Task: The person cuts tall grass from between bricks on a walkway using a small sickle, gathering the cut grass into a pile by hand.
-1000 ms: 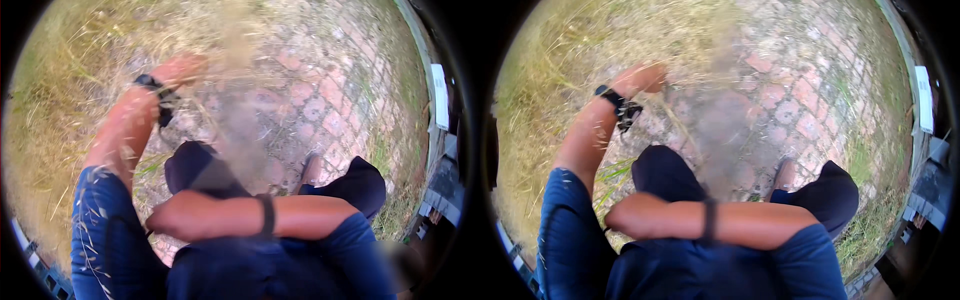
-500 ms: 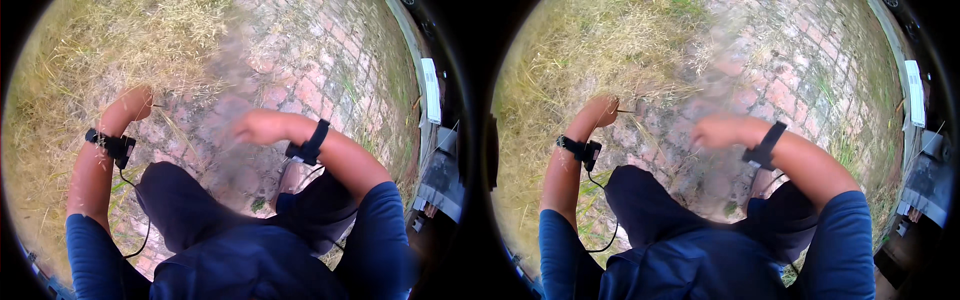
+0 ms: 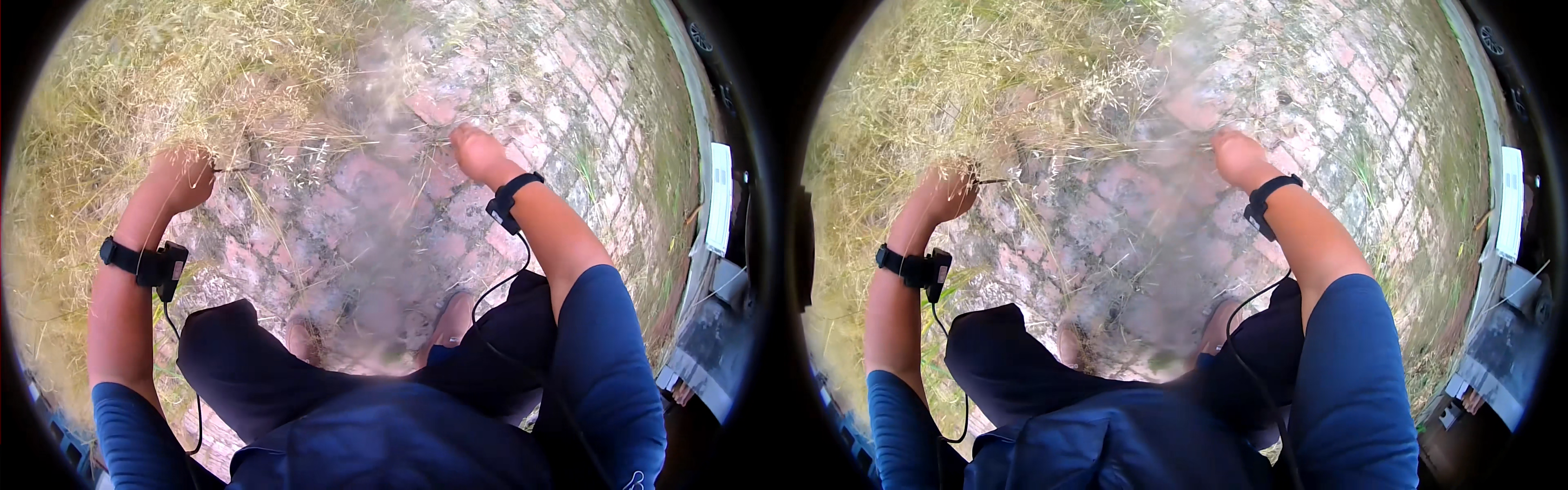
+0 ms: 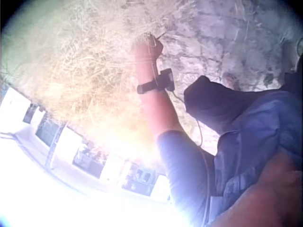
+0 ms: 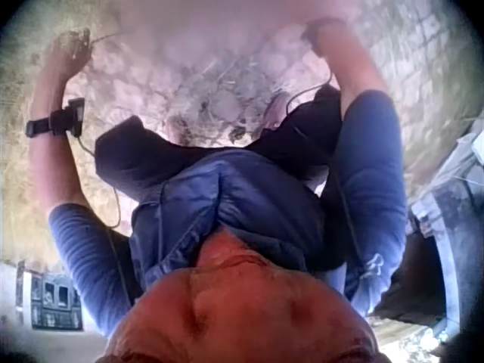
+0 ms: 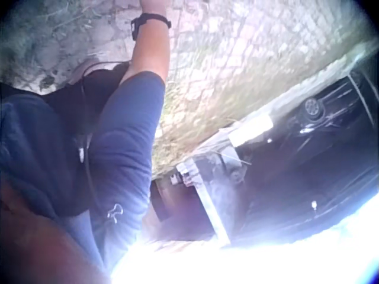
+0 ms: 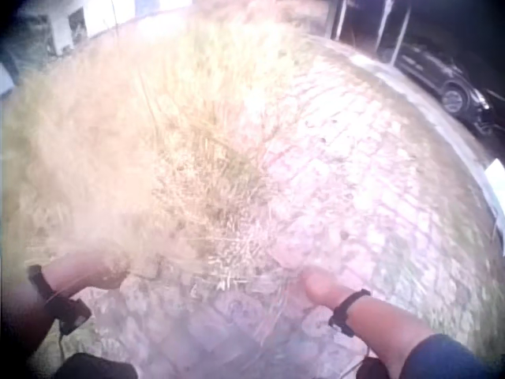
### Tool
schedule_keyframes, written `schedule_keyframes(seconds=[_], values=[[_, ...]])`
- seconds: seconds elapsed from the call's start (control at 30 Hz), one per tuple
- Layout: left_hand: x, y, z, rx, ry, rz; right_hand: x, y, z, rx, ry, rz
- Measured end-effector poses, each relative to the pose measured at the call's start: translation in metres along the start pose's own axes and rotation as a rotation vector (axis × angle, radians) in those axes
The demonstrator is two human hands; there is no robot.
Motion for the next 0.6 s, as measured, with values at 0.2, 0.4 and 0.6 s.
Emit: schedule_keyframes(seconds=[0.2, 0.4, 0.6], values=[[-0.018, -0.004, 0.003, -0.035, -0.111, 0.048, -0.008, 0.003, -0.005, 0.186, 0.491, -0.217], [-0.016, 0.007, 0.011, -0.111, -0.122, 0.069, -0.011, 0.033, -0.017, 0.265, 0.510, -0.288], [-0.020, 0.000, 0.000, -0.092, -0.118, 0.153, 0.011, 0.027, -0.007, 0.231, 0.172, -0.240]])
Point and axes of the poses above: each hand's wrist, its own z-axis away from the middle knuckle, its own y-axis out of the palm, x = y × z, the point moved 2 cm from there along -z, towards the middle knuckle, and after that the axes turned 8 degrees about y, right-handed, at the moved point
